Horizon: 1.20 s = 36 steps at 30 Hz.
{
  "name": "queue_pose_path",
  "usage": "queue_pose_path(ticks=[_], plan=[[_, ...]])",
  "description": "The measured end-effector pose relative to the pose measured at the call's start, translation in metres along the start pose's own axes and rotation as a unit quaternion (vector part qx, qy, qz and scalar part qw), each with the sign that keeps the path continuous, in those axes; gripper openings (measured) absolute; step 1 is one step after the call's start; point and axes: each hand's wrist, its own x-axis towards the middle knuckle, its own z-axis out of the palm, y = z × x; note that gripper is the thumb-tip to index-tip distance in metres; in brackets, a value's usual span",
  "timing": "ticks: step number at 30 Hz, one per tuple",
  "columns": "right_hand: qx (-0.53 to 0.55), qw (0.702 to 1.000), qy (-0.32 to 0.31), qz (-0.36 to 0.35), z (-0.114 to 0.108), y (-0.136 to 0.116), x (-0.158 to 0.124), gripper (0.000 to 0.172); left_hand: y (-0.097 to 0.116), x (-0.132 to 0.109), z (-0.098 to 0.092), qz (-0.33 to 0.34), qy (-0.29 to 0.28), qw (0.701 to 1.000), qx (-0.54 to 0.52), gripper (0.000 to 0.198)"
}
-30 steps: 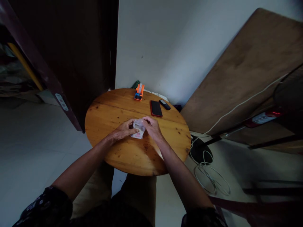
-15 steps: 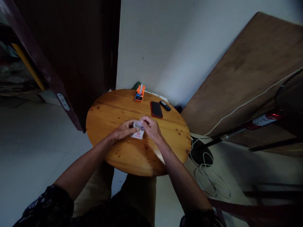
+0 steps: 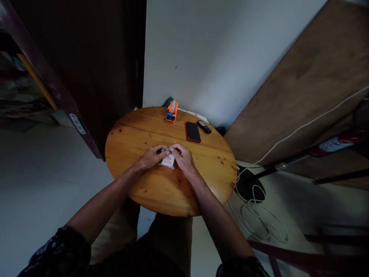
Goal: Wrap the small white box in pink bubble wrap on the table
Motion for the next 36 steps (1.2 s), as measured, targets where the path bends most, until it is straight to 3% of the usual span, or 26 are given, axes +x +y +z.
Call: queue_pose_path(ticks=[12, 21, 29, 36], plan=[[-0.006, 0.999, 0.031, 0.006, 0.006, 0.005, 0.002, 0.017, 0.000, 0.002, 0.002, 0.026, 0.014, 0.998, 0.061, 0.038], [-0.071, 0.993, 0.077, -0.056, 0.013, 0.006, -0.003, 0.018, -0.001, 0.005, 0.004, 0.057, 0.047, 0.991, 0.111, 0.034], [-0.028, 0.996, 0.077, -0.019, 0.015, 0.012, 0.003, 0.018, 0.000, 0.001, 0.000, -0.009, 0.046, 0.998, 0.043, 0.039], [-0.047, 0.996, 0.071, -0.003, 0.013, 0.008, 0.002, 0.019, -0.005, 0.003, 0.001, -0.026, 0.055, 0.998, 0.019, 0.041]])
